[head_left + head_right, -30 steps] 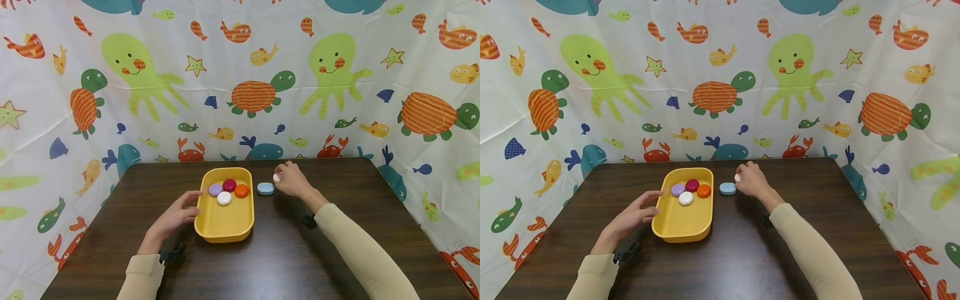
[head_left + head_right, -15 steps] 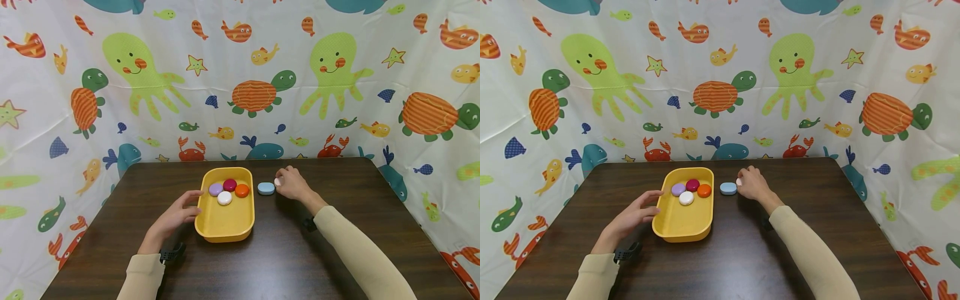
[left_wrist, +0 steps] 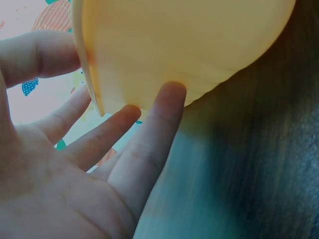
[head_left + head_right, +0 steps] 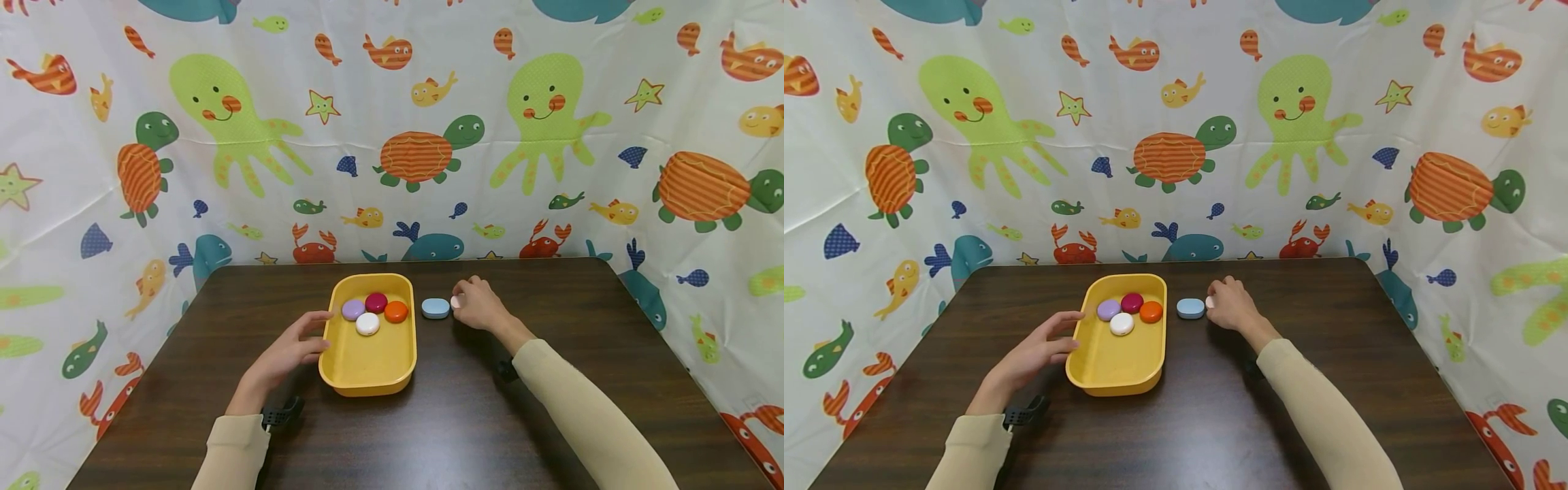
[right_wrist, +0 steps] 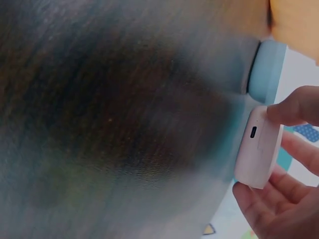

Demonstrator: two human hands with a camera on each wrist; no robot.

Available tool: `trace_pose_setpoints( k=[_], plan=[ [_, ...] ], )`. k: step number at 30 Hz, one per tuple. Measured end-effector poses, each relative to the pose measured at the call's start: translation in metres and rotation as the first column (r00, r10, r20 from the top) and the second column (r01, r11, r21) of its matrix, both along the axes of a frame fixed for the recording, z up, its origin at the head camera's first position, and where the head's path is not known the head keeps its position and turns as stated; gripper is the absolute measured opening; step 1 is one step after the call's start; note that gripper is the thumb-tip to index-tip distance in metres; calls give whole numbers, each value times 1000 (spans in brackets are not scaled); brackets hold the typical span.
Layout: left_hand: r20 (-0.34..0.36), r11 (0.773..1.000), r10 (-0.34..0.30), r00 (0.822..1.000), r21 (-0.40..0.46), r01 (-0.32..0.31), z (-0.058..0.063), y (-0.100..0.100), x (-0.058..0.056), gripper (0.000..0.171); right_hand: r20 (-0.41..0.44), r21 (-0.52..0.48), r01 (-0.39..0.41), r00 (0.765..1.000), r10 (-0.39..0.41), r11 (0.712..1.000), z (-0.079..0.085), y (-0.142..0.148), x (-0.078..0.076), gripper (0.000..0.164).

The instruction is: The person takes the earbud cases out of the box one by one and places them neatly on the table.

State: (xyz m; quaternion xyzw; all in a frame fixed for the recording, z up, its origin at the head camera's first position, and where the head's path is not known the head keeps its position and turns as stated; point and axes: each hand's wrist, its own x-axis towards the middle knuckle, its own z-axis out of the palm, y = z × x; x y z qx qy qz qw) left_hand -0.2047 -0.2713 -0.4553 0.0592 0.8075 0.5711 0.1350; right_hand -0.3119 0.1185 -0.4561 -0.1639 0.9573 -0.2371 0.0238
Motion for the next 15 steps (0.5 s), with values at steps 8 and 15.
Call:
trace_pose_setpoints(
  k=[8,15],
  plan=[
    [5,1000,3,1000,-2,-3,1,0,1,61,11,-4,6,1000,-6,1000,-4,1,1,39],
    [2,1000,0,1000,-2,0,1,0,1,60,27,-8,11,1000,-11,1000,-6,1,2,40]
  ],
)
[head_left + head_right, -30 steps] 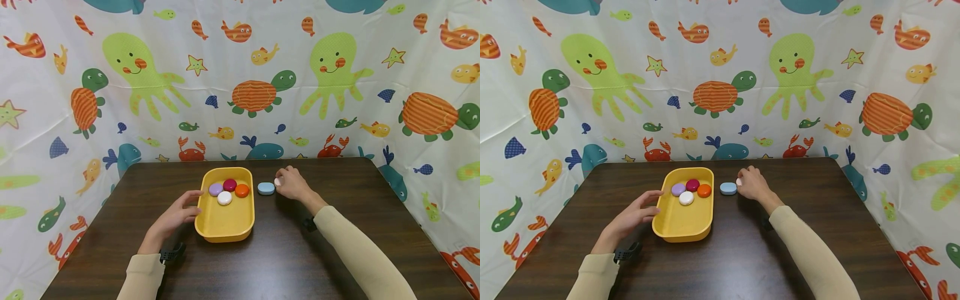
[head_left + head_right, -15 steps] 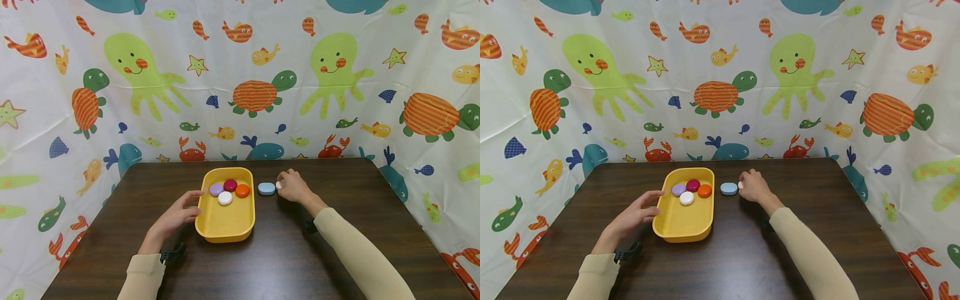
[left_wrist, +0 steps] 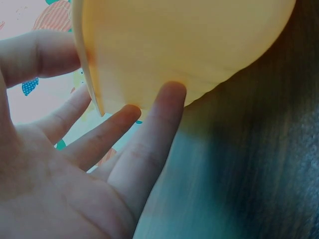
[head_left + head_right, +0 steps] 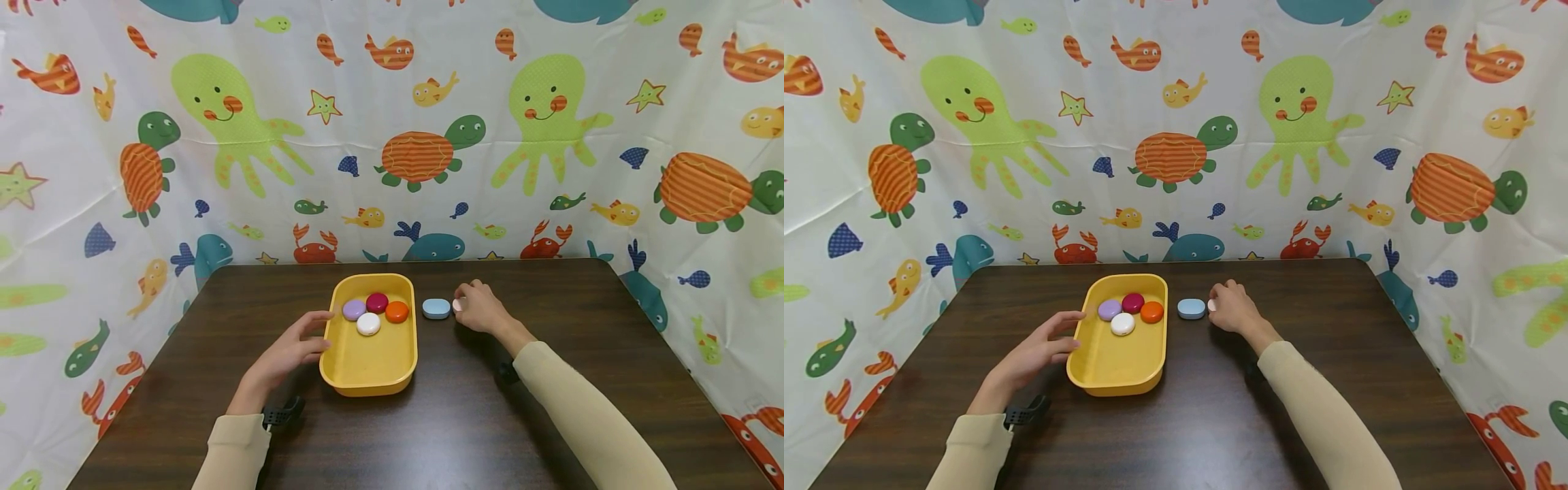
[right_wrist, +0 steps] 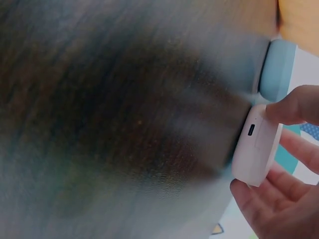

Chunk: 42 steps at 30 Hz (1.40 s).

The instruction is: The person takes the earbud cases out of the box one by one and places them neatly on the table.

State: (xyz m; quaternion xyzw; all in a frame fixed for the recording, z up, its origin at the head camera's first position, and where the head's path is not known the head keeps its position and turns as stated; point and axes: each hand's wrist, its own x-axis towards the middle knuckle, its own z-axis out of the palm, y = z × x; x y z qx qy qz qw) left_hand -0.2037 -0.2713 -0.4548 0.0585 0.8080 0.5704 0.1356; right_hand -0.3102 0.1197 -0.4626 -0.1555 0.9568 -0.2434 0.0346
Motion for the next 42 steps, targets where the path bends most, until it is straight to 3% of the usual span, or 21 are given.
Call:
trace_pose_setpoints(
  k=[17,42],
  plan=[
    [1,1000,-9,1000,-1,9,1,-3,-7,62,18,0,-4,1000,4,1000,-1,0,-5,41],
    [-1,1000,-26,1000,-8,26,0,-9,-21,61,-21,-43,-49,999,48,998,17,-4,-5,35]
  ],
)
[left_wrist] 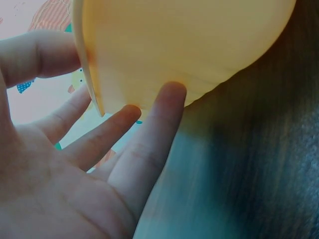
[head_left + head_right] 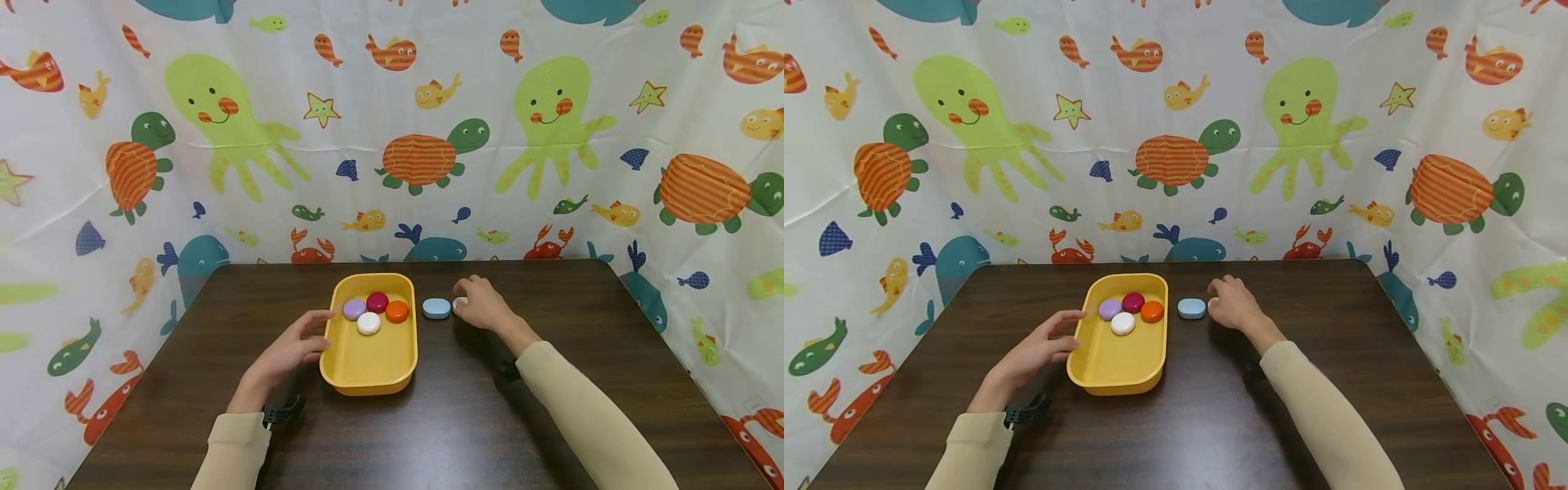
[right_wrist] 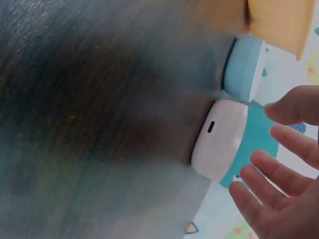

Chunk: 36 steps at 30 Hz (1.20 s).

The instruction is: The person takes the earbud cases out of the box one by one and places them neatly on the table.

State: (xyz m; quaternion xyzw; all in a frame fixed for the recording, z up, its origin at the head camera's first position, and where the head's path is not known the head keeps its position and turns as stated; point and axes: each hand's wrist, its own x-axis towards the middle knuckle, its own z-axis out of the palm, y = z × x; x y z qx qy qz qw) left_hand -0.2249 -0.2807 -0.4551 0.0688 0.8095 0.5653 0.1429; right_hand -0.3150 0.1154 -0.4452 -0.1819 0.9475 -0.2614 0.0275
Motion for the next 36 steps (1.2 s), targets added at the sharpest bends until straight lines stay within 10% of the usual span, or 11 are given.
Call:
trace_pose_setpoints(
  k=[36],
  plan=[
    [-16,1000,-21,1000,8,21,-3,-7,10,63,-155,-69,26,987,-37,997,27,-36,38,30]
  ],
)
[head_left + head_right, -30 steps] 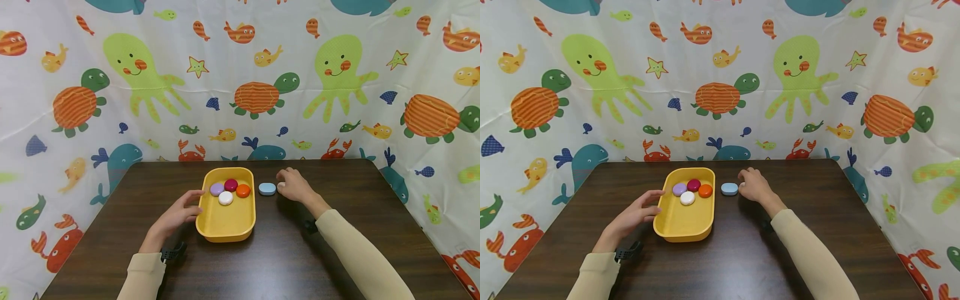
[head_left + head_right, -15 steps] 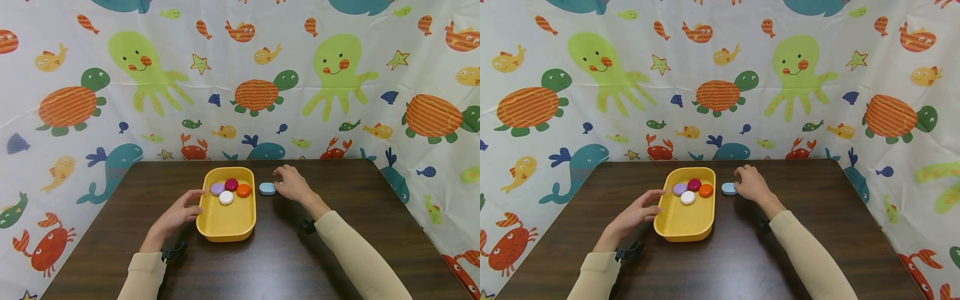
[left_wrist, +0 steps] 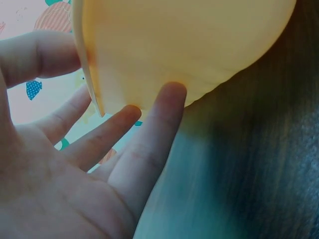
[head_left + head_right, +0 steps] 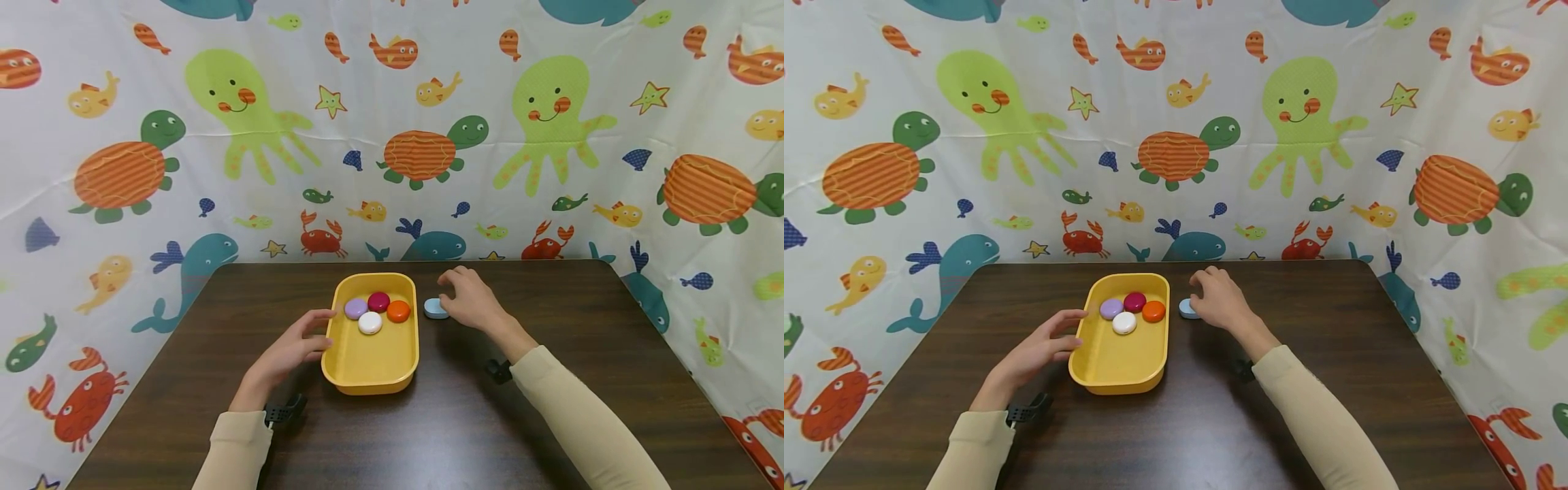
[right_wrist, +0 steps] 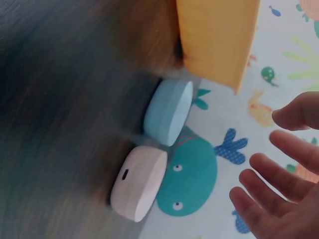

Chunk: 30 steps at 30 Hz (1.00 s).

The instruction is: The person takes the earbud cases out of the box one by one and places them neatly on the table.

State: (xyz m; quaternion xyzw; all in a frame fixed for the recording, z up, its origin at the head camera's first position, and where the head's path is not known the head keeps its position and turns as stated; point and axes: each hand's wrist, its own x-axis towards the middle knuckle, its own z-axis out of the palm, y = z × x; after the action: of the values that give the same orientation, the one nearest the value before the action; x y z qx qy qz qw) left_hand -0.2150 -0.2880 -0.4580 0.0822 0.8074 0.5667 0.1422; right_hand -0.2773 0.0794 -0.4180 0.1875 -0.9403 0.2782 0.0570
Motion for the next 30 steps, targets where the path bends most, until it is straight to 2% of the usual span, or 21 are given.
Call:
trace_pose_setpoints(
  k=[13,25,30],
  plan=[
    [7,1000,17,1000,11,-17,-3,6,15,60,-38,-30,-71,997,69,997,12,-10,19,30],
    [17,1000,13,1000,14,-13,-4,6,13,58,-55,-10,-108,993,107,994,16,-24,24,30],
    [18,1000,14,1000,17,-14,-3,6,13,58,-87,15,-129,988,130,992,17,-31,25,31]
  ],
)
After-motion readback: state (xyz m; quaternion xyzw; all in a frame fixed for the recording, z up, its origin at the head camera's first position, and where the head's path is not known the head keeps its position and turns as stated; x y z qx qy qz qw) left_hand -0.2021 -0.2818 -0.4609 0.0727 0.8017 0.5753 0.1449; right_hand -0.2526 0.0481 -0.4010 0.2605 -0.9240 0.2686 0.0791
